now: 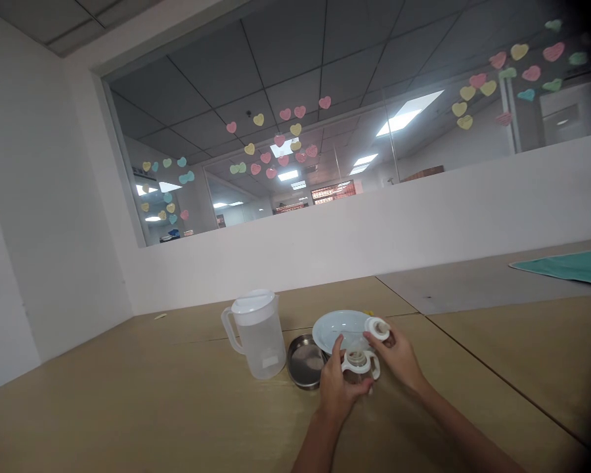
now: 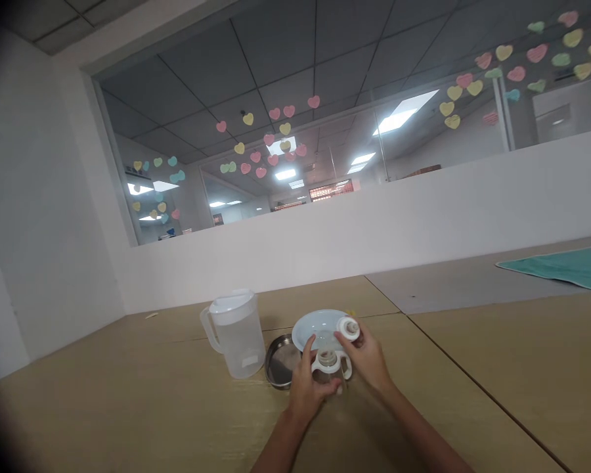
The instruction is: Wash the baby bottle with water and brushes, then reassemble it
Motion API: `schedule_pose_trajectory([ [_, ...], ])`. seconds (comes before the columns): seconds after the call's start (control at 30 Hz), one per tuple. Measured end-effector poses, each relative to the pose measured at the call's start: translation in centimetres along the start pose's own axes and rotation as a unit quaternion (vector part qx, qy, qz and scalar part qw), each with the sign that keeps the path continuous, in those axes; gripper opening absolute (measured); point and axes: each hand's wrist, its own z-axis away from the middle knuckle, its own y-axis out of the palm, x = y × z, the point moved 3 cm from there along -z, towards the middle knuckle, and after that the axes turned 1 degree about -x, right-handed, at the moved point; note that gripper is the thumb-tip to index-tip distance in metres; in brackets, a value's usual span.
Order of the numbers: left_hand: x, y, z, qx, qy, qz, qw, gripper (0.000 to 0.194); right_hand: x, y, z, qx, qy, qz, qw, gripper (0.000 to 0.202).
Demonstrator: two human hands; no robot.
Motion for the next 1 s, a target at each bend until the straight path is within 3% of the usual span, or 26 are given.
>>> schedule_pose_trajectory([
  [0.1, -0.1, -0.1, 0.1, -0.002, 0.003, -0.002, 1.000, 0.094, 0.2, -1.1, -1.0, -0.086, 0.094, -0.180, 0.975, 0.062],
  [0.2, -0.2, -0.1, 0.1, -0.001, 0.017, 0.005, 1.000, 0.093, 0.6, -1.3, -1.3, -0.058, 0.156, -0.276, 0.947, 0.053],
  [0.37, -0.5, -0.1, 0.1, 0.006, 0.016, 0.013, 1.000, 0.094, 1.1, 0.8, 0.7, 0.130, 0.155, -0.175, 0.964, 0.053],
  [0.47, -0.6, -0.2, 0.1, 0.007, 0.004, 0.012, 1.000, 0.094, 0.6, 2.1, 1.5, 0.190, 0.103, -0.102, 0.971, 0.060],
  [0.67, -0.6, -0.2, 0.1, 0.008, -0.002, -0.009, 1.000, 0.094, -0.2, 0.9, 0.2, 0.089, 0.066, -0.083, 0.990, 0.065],
  [0.87, -0.5, -0.2, 0.1, 0.004, -0.004, -0.020, 1.000, 0.092, 0.1, 1.7, 1.0, 0.215, 0.080, -0.110, 0.967, 0.067],
  [1.0, -0.4, -0.2, 0.1, -0.001, -0.005, -0.036, 0.999, 0.092, 0.1, 1.8, 1.0, 0.190, 0.085, -0.106, 0.972, 0.071],
])
